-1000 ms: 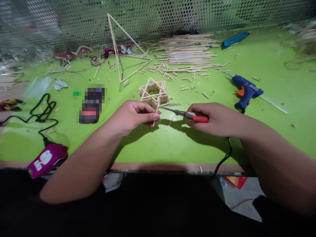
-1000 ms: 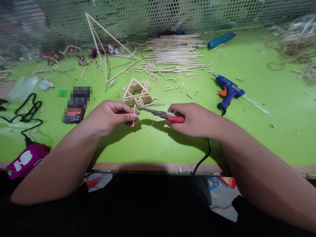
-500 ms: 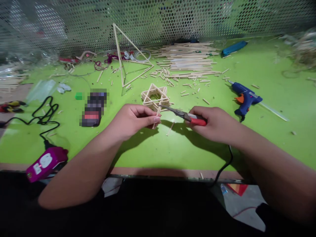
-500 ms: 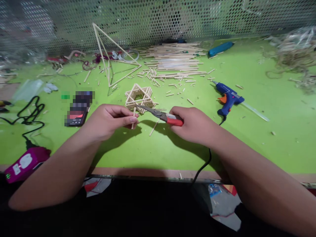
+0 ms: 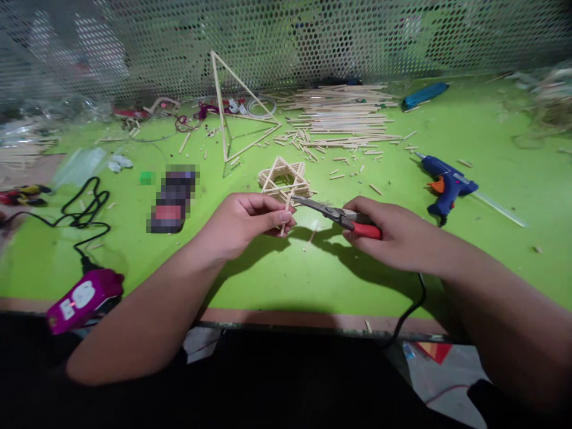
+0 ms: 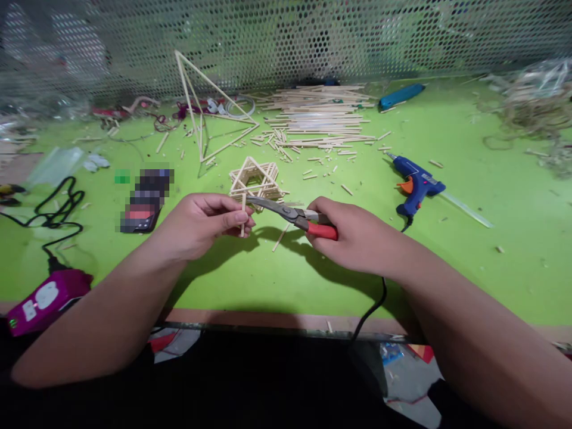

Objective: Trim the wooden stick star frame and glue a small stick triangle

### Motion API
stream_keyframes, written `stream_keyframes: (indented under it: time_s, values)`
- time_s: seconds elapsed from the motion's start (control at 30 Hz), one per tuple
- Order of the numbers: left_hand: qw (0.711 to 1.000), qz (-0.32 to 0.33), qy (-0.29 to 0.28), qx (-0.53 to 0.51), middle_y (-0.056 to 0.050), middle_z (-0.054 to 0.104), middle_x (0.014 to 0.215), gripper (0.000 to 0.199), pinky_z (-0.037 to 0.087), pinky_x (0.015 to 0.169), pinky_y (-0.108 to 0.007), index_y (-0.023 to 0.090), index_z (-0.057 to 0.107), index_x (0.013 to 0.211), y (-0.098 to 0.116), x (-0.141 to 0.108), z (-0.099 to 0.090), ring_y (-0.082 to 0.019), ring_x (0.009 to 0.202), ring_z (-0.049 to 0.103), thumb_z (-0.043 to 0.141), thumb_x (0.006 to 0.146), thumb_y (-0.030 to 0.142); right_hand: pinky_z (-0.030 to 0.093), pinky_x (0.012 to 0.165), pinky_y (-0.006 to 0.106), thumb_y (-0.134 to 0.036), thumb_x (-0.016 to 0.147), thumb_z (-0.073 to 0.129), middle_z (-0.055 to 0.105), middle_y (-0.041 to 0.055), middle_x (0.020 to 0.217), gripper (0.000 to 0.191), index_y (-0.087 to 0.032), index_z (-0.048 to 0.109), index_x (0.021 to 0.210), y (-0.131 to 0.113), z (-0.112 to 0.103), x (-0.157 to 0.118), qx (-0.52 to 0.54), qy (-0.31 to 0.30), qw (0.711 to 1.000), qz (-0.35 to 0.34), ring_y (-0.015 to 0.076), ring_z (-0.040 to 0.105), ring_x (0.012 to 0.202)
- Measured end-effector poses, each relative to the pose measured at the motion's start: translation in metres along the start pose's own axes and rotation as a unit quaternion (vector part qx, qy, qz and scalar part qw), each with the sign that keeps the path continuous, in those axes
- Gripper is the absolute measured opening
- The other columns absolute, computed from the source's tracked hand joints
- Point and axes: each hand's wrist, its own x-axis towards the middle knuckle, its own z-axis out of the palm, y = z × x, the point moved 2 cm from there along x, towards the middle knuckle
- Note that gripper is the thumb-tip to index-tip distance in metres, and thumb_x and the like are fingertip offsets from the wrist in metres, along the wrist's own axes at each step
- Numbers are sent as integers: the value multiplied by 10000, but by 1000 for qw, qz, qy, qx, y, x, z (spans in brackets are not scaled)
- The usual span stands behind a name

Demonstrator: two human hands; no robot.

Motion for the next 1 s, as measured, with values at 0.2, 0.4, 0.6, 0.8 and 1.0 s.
stream_keyframes:
  time_s: [0.2, 0.4, 0.6, 0.8, 1.0]
  values:
    - [1000, -1, -1, 25, -48, 796, 753, 322, 632, 704, -302, 178, 847, 830, 2, 0, 2, -154, 670, 721, 1010, 736, 439, 454, 675, 341, -418, 920, 637, 723, 36, 923, 236, -255, 618, 1090, 1, 0, -1, -5, -8, 1000, -9, 235, 644, 768]
    - [999, 12, -3, 53, -46, 792, 747, 307, 622, 714, -304, 184, 854, 831, 1, 1, 1, -157, 676, 710, 998, 751, 443, 447, 680, 339, -400, 922, 641, 740, 41, 936, 226, -255, 641, 1094, 2, 1, -1, -3, -4, 1000, -14, 237, 645, 779]
    - [997, 17, -15, 74, -41, 794, 752, 294, 605, 705, -277, 193, 859, 816, 4, -1, 2, -150, 691, 711, 995, 774, 450, 429, 682, 346, -381, 875, 635, 729, 28, 882, 192, -261, 656, 1024, 4, 2, 0, -25, 10, 1000, -12, 236, 627, 759]
    - [996, 16, -2, 86, -47, 787, 736, 335, 602, 696, -283, 176, 849, 798, 8, -3, 3, -152, 673, 701, 1001, 756, 472, 416, 657, 347, -357, 815, 682, 709, -2, 754, 118, -280, 703, 901, 0, 6, 4, -32, 34, 998, 49, 225, 606, 692]
    - [997, 23, 16, 78, -45, 789, 735, 324, 591, 676, -272, 169, 858, 822, 4, -3, 3, -146, 667, 702, 1003, 744, 448, 401, 617, 338, -361, 808, 687, 706, -6, 708, 104, -284, 740, 853, -7, 8, 6, -49, 39, 993, 96, 213, 591, 651]
